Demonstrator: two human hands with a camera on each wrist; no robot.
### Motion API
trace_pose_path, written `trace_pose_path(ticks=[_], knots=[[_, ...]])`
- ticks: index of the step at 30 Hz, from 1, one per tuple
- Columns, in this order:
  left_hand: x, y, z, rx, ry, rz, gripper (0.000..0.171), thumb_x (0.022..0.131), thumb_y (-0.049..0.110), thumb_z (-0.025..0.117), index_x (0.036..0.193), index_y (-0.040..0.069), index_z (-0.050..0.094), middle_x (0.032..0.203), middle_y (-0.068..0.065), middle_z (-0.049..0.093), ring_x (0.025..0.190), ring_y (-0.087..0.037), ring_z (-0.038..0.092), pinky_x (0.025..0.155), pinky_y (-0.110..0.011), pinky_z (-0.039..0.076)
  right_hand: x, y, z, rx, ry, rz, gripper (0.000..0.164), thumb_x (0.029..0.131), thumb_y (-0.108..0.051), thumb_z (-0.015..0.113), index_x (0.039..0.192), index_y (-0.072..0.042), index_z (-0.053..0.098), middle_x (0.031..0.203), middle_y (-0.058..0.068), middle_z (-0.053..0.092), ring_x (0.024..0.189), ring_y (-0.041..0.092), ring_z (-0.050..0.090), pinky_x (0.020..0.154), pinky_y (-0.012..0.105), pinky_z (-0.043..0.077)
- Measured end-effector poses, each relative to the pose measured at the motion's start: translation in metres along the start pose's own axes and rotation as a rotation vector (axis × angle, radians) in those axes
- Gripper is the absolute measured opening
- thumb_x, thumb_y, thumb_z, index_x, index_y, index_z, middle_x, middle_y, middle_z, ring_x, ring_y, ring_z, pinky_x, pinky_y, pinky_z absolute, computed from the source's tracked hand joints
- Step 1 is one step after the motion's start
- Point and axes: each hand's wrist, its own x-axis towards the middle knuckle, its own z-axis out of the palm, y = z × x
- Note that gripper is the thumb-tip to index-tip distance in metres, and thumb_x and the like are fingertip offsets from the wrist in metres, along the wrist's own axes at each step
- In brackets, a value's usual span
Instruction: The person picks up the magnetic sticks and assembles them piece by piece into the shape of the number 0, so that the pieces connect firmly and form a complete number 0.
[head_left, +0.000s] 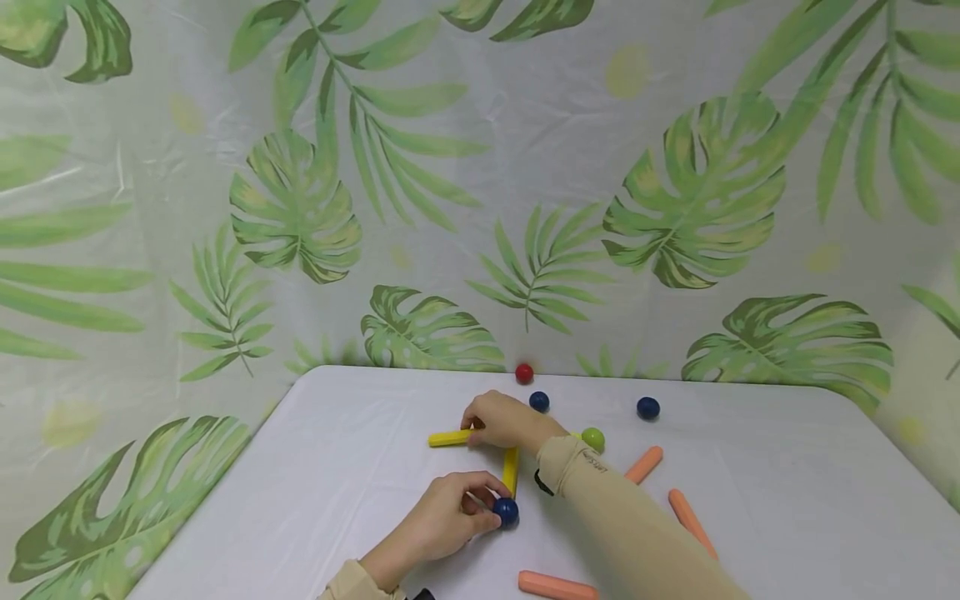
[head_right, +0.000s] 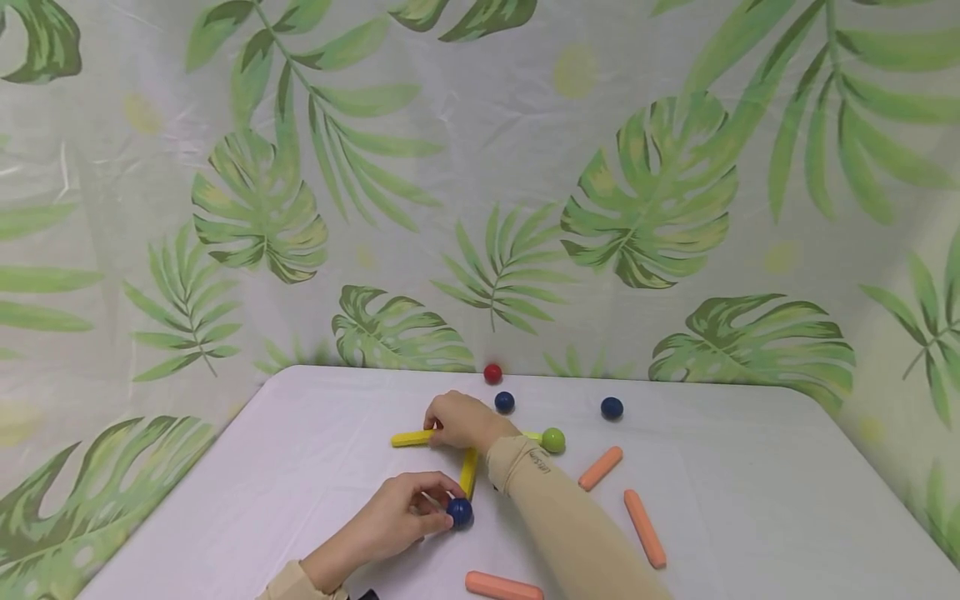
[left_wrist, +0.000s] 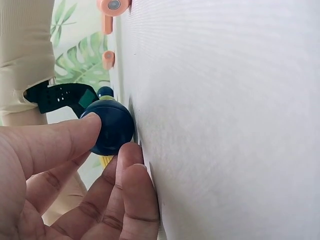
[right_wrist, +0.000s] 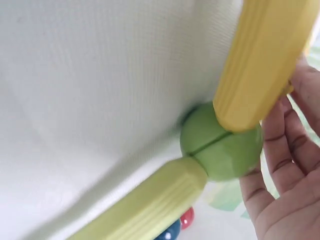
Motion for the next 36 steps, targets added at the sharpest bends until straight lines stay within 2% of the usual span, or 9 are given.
trace_pose_path(ticks=[4,7,13,19,23,30,36], knots=[[0.0,0.0,0.001,-0.004,-0.007,-0.004,0.024,0.092,0.007,0.082,0.113,0.019,0.078,0.101,0.0,0.078,0.081,-0.006,0.065,0.067,-0.023,0.051,-0.007,0.006,-0.007,0.011,0.045,0.007,0.011,0.098,-0.014,0.08,0.107,-0.008,0.081,0.089,-0.001,0.071,0.08,0.012,0.056,0.078,0.027,0.052],[0.0,-0.001,0.001,-0.006,-0.01,-0.011,0.025,0.092,0.007,0.082,0.113,0.021,0.077,0.102,-0.001,0.078,0.081,-0.006,0.066,0.065,-0.023,0.052,-0.016,0.009,-0.015,0.04,0.085,0.05,0.012,0.1,-0.019,0.078,0.108,-0.01,0.08,0.089,-0.003,0.07,0.08,0.011,0.057,0.077,0.028,0.052],[0.001,-0.002,-0.001,-0.042,-0.032,-0.041,0.025,0.093,0.011,0.082,0.115,0.021,0.075,0.102,-0.001,0.074,0.081,-0.011,0.066,0.058,-0.026,0.051,-0.042,0.014,-0.036,0.149,0.167,0.158,0.013,0.098,-0.02,0.076,0.106,-0.01,0.077,0.088,-0.002,0.07,0.08,0.012,0.059,0.079,0.029,0.053],[0.003,-0.002,-0.004,-0.009,-0.055,-0.024,0.026,0.094,0.012,0.082,0.118,0.02,0.078,0.105,-0.002,0.074,0.08,-0.012,0.064,0.059,-0.025,0.05,-0.071,0.019,-0.045,0.291,0.226,0.224,0.014,0.092,-0.019,0.075,0.1,-0.007,0.075,0.089,0.001,0.07,0.08,0.013,0.058,0.075,0.026,0.051],[0.007,-0.003,-0.005,0.012,-0.061,-0.008,0.024,0.095,0.012,0.082,0.117,0.019,0.079,0.105,-0.002,0.074,0.079,-0.011,0.064,0.059,-0.025,0.051,-0.089,0.018,-0.046,0.356,0.211,0.238,0.015,0.09,-0.02,0.076,0.098,-0.007,0.075,0.086,0.001,0.07,0.076,0.013,0.059,0.071,0.025,0.05],[0.015,-0.003,-0.008,0.007,-0.079,-0.006,0.022,0.095,0.011,0.081,0.115,0.019,0.079,0.105,-0.003,0.074,0.078,-0.013,0.064,0.059,-0.025,0.052,-0.121,0.006,-0.037,0.501,0.161,0.31,0.018,0.091,-0.024,0.078,0.098,-0.008,0.074,0.082,-0.001,0.075,0.081,0.022,0.073,0.074,0.029,0.053],[0.02,-0.004,-0.009,-0.031,-0.103,-0.03,0.023,0.095,0.01,0.081,0.116,0.018,0.079,0.106,-0.003,0.073,0.079,-0.016,0.066,0.058,-0.028,0.055,-0.143,-0.002,-0.013,0.713,0.13,0.362,0.02,0.093,-0.018,0.081,0.1,-0.002,0.071,0.082,0.004,0.079,0.074,0.014,0.077,0.068,0.028,0.062]])
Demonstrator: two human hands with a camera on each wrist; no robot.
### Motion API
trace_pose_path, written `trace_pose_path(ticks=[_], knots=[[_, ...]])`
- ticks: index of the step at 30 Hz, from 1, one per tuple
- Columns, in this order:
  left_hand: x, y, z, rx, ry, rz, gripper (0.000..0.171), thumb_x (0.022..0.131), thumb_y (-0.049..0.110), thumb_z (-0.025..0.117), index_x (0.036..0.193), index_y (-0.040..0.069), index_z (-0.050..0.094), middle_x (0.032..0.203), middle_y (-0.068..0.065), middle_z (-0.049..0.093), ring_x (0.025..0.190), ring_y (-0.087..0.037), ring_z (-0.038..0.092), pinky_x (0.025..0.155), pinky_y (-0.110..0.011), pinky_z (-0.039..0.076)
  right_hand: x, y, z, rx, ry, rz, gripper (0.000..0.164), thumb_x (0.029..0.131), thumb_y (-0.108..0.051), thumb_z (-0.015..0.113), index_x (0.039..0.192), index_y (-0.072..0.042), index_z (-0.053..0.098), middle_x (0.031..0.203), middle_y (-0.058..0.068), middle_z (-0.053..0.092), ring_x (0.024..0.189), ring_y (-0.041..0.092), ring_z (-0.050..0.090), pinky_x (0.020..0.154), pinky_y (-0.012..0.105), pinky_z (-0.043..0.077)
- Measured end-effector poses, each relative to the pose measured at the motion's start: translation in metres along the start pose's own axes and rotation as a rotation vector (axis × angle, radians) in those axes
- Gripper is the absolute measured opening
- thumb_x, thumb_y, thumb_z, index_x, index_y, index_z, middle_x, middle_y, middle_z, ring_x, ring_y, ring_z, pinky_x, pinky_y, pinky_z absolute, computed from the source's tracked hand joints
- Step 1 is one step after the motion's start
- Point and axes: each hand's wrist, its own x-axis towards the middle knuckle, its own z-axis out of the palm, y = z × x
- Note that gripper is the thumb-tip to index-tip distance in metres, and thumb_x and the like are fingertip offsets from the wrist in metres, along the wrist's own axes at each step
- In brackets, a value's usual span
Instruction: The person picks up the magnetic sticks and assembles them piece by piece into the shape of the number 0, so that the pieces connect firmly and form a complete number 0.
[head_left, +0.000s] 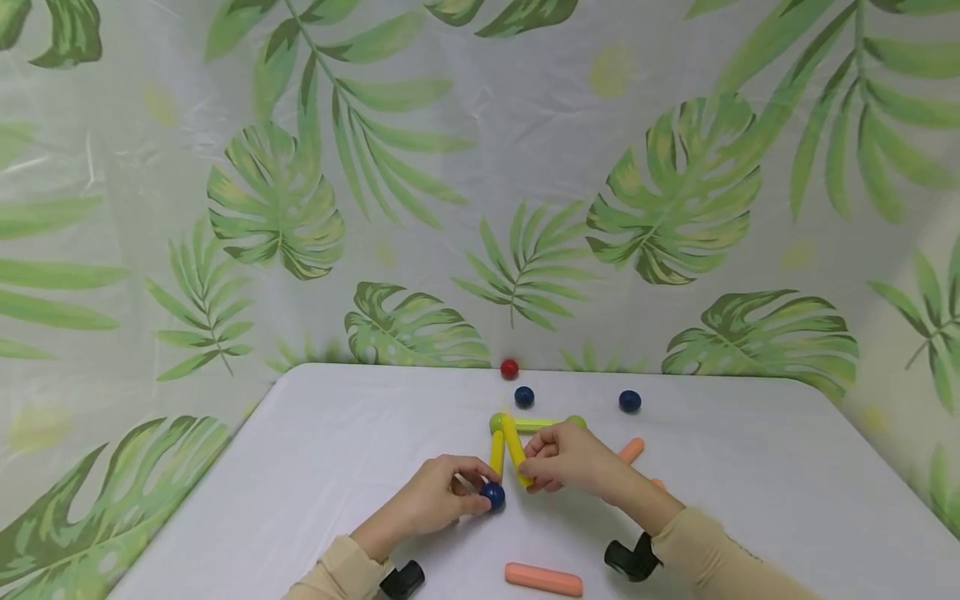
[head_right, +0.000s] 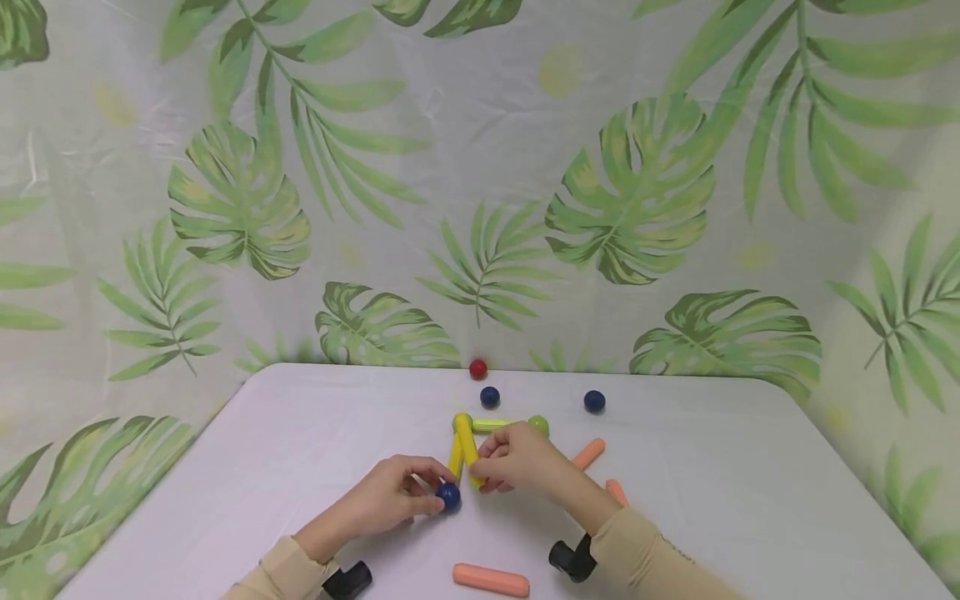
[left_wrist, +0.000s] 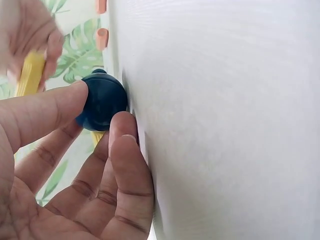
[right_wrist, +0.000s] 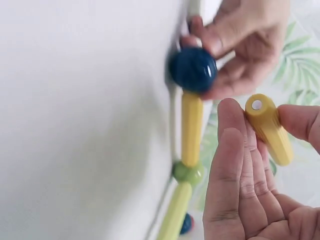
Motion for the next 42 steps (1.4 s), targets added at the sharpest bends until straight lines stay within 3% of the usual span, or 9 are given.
trace_pose_path(ticks=[7,19,29,35,42], knots=[[0.002,-0.001,-0.001,-0.012,-0.007,-0.011,0.024,0.095,0.01,0.081,0.116,0.019,0.079,0.105,-0.003,0.072,0.081,-0.016,0.068,0.058,-0.028,0.055,-0.019,0.016,0.023,0.122,-0.042,0.127,0.019,0.094,-0.019,0.079,0.102,-0.005,0.069,0.086,0.002,0.08,0.077,0.012,0.075,0.074,0.031,0.065],[0.002,-0.002,-0.002,-0.035,-0.002,-0.009,0.024,0.095,0.008,0.081,0.116,0.018,0.078,0.105,-0.004,0.071,0.077,-0.013,0.065,0.056,-0.025,0.053,-0.036,0.025,0.043,0.198,-0.16,0.191,0.016,0.096,-0.017,0.076,0.105,-0.006,0.069,0.087,0.0,0.078,0.083,0.011,0.074,0.079,0.026,0.064],[0.001,0.0,-0.002,-0.047,-0.007,-0.022,0.024,0.094,0.008,0.082,0.116,0.018,0.078,0.104,-0.002,0.071,0.079,-0.015,0.065,0.057,-0.026,0.053,-0.053,0.035,0.05,0.248,-0.251,0.24,0.013,0.098,-0.018,0.074,0.105,-0.008,0.071,0.08,-0.004,0.074,0.077,0.007,0.07,0.073,0.019,0.06],[0.002,0.001,-0.002,-0.048,-0.01,-0.01,0.025,0.094,0.006,0.082,0.116,0.017,0.078,0.104,-0.003,0.071,0.079,-0.014,0.065,0.057,-0.025,0.052,-0.065,0.036,0.052,0.18,-0.211,0.275,0.012,0.097,-0.02,0.076,0.1,-0.009,0.073,0.077,-0.006,0.071,0.071,0.006,0.063,0.065,0.015,0.05],[0.003,0.001,-0.002,-0.086,-0.014,-0.013,0.026,0.093,0.005,0.082,0.117,0.015,0.079,0.104,-0.006,0.072,0.076,-0.012,0.065,0.058,-0.025,0.053,-0.064,0.03,0.052,0.194,-0.206,0.308,0.014,0.098,-0.022,0.076,0.092,-0.01,0.073,0.08,-0.004,0.073,0.072,0.004,0.069,0.067,0.016,0.058]])
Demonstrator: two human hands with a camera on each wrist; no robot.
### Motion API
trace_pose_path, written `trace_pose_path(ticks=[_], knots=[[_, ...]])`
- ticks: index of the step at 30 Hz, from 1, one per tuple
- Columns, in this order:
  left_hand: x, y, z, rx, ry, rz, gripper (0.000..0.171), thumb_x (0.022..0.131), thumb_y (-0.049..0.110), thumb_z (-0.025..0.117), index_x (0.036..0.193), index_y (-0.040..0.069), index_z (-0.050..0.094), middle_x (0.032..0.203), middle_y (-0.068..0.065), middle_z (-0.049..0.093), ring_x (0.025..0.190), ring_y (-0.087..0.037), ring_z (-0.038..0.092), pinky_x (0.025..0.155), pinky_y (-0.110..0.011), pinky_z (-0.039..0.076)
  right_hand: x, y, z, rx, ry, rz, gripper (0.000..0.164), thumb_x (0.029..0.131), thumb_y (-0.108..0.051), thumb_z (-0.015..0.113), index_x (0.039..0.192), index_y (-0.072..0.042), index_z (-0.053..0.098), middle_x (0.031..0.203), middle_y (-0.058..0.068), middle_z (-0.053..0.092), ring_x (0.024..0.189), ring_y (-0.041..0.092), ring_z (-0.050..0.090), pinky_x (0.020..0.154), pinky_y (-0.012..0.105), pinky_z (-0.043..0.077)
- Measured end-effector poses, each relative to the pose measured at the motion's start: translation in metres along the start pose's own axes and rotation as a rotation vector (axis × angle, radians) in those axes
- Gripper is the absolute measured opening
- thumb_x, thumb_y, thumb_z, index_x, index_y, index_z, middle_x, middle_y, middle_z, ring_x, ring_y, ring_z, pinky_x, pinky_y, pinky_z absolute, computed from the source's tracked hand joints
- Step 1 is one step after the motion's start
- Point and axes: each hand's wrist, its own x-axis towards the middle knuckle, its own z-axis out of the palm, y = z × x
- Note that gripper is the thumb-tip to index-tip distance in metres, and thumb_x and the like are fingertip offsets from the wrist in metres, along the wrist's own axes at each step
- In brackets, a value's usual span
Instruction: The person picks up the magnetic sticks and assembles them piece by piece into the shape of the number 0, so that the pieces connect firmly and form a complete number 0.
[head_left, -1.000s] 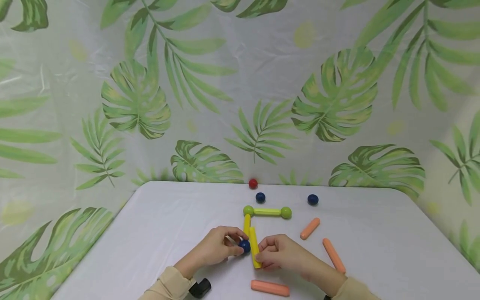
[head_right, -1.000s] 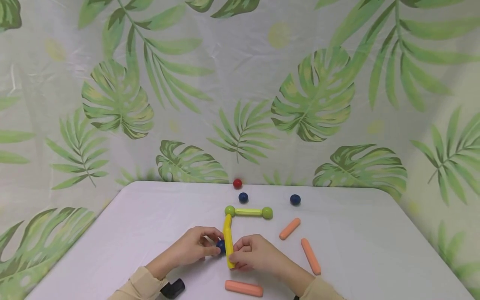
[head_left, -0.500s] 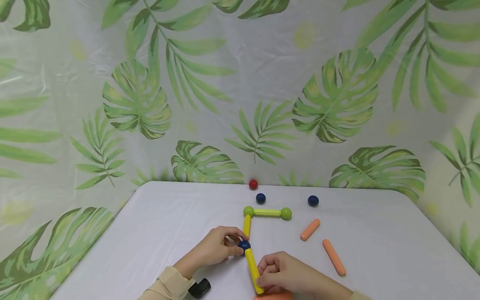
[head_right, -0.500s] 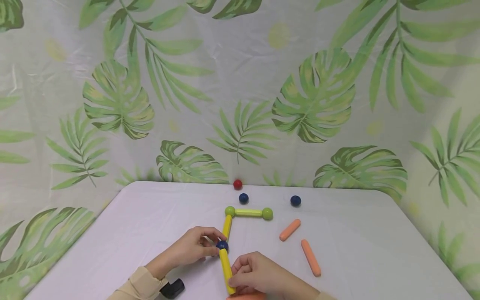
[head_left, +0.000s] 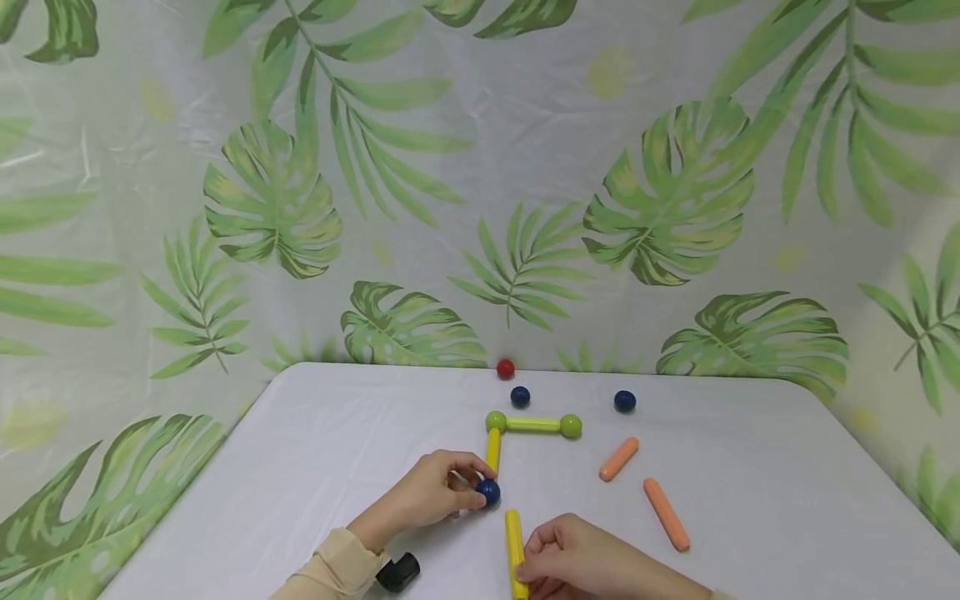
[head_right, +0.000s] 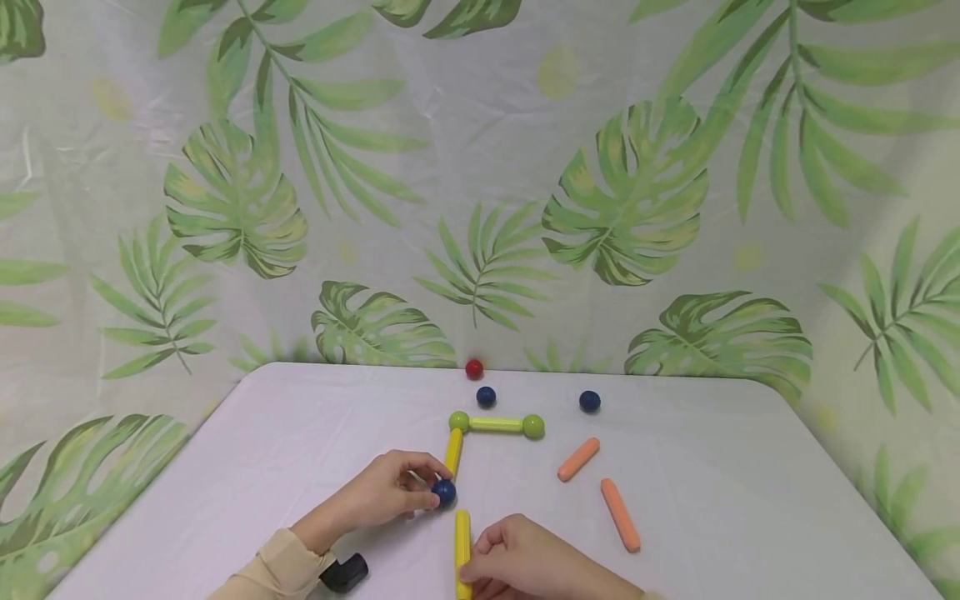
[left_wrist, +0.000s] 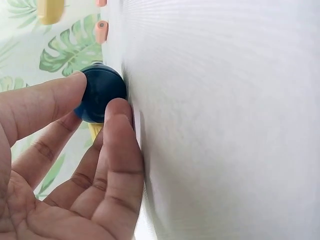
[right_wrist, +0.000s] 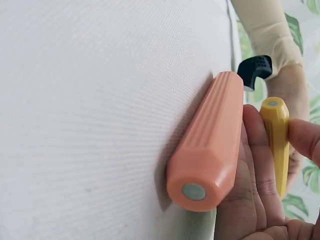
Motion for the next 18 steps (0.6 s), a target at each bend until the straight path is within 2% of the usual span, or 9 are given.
trace_pose_path(ticks=[9,18], knots=[[0.001,-0.002,-0.002,-0.015,-0.013,0.021,0.024,0.095,0.004,0.08,0.117,0.012,0.079,0.101,-0.004,0.073,0.08,-0.012,0.069,0.062,-0.024,0.054,0.006,-0.007,0.005,0.01,-0.046,0.035,0.018,0.099,-0.025,0.075,0.096,-0.008,0.078,0.077,-0.005,0.073,0.067,0.002,0.067,0.063,0.012,0.054],[0.002,-0.003,-0.003,-0.022,-0.018,0.03,0.024,0.095,0.004,0.079,0.117,0.012,0.079,0.101,-0.004,0.073,0.082,-0.012,0.069,0.065,-0.022,0.054,0.015,-0.013,0.01,0.05,-0.092,0.028,0.021,0.099,-0.028,0.076,0.1,-0.008,0.078,0.081,-0.002,0.079,0.068,0.001,0.072,0.064,0.012,0.056]])
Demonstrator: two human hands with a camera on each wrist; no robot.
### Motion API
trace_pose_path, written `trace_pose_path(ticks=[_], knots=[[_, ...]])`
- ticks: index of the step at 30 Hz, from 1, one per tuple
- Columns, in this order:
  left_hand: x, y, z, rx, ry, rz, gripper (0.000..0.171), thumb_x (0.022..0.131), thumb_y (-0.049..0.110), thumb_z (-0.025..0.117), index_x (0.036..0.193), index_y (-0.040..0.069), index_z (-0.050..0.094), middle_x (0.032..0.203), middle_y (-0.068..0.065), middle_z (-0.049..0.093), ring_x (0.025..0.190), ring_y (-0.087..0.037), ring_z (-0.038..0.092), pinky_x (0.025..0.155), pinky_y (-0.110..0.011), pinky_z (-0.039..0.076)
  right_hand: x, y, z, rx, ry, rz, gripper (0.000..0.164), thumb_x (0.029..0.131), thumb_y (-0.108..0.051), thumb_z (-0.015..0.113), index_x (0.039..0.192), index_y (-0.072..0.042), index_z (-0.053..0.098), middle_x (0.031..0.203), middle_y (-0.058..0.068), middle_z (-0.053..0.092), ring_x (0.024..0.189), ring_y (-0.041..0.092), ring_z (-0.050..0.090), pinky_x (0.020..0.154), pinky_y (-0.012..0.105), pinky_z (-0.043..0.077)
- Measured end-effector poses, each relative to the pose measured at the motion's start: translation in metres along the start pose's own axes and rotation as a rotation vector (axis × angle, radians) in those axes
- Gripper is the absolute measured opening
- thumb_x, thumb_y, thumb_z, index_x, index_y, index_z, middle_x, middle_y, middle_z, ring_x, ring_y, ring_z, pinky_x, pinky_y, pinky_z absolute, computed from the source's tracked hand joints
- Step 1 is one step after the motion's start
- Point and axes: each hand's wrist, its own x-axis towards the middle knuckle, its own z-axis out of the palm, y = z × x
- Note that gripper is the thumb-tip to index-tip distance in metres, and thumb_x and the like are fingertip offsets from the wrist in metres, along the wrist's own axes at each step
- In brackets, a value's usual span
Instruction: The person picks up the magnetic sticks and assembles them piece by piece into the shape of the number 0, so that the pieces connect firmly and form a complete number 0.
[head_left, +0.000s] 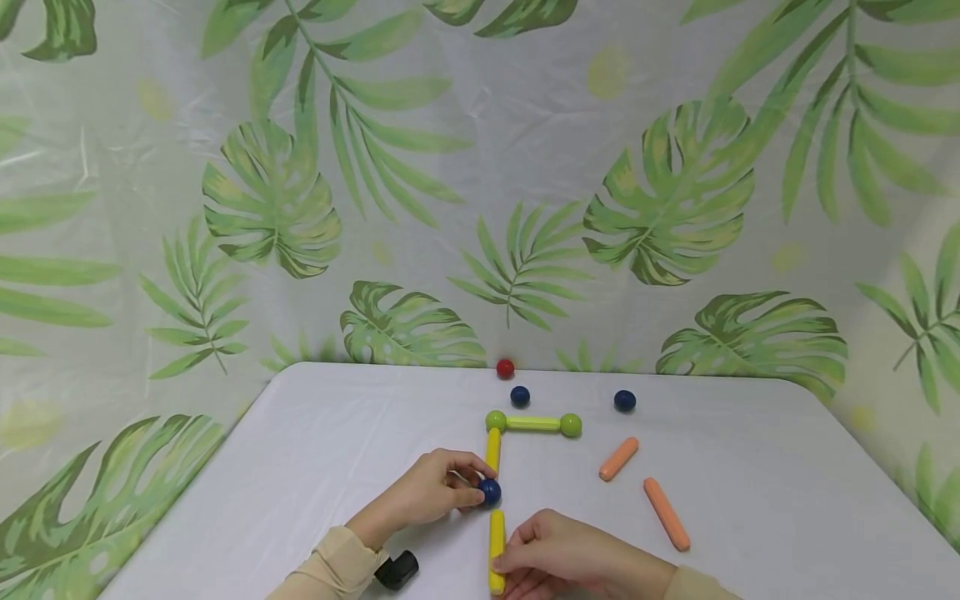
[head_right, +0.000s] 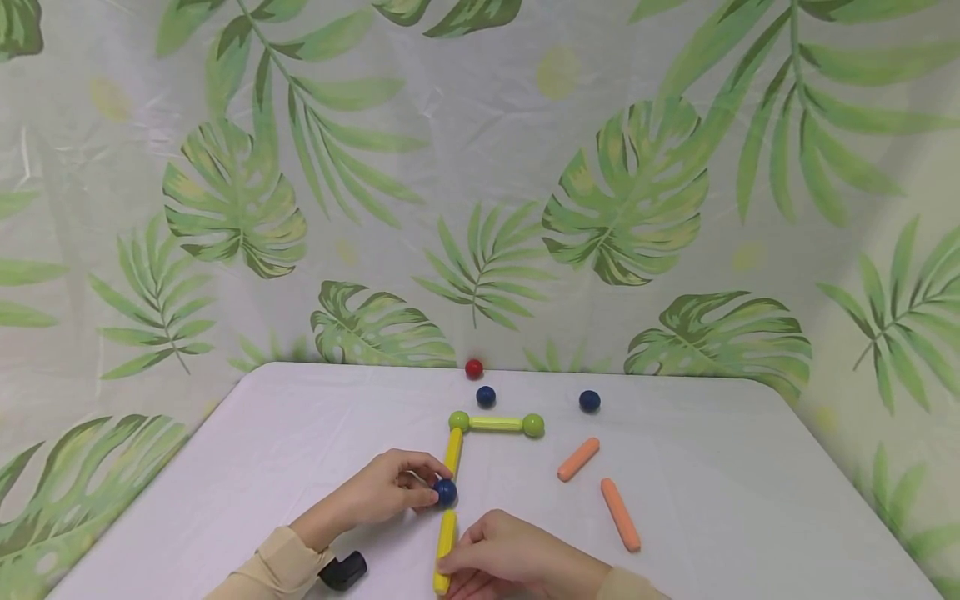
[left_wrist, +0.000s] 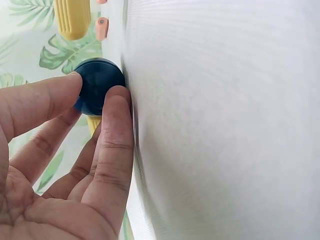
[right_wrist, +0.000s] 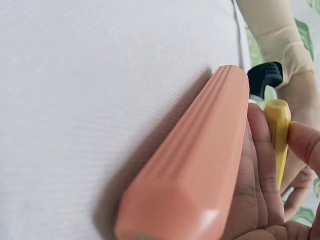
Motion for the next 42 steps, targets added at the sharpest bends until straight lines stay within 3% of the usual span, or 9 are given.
trace_pose_path(ticks=[15,23,37,42], knots=[[0.001,-0.001,0.001,0.0,0.009,0.009,0.023,0.095,0.003,0.079,0.116,0.012,0.079,0.099,-0.004,0.073,0.081,-0.013,0.07,0.066,-0.022,0.055,0.014,-0.002,0.002,0.048,-0.031,0.019,0.027,0.103,-0.031,0.074,0.106,-0.005,0.076,0.094,0.008,0.083,0.074,0.005,0.077,0.067,0.016,0.06],[0.0,0.0,0.003,0.015,0.011,0.005,0.022,0.095,0.005,0.079,0.115,0.013,0.08,0.099,-0.004,0.073,0.08,-0.012,0.069,0.064,-0.022,0.054,0.016,-0.006,0.003,0.043,-0.026,0.039,0.029,0.102,-0.034,0.075,0.107,-0.005,0.078,0.093,0.006,0.084,0.074,0.004,0.077,0.066,0.014,0.059],[-0.001,0.001,0.003,0.04,0.019,-0.022,0.019,0.097,0.008,0.078,0.114,0.014,0.079,0.1,-0.002,0.072,0.079,-0.014,0.07,0.065,-0.024,0.055,0.017,-0.007,0.003,-0.027,-0.052,-0.002,0.031,0.104,-0.037,0.071,0.105,-0.007,0.08,0.086,0.0,0.082,0.069,0.002,0.075,0.063,0.014,0.058],[-0.001,0.002,0.004,0.028,0.024,-0.031,0.018,0.096,0.008,0.079,0.114,0.014,0.08,0.101,-0.002,0.072,0.08,-0.013,0.069,0.065,-0.024,0.056,0.009,-0.013,-0.008,-0.103,-0.08,-0.031,0.029,0.106,-0.034,0.069,0.109,-0.008,0.08,0.09,0.004,0.083,0.073,0.004,0.075,0.067,0.016,0.059]])
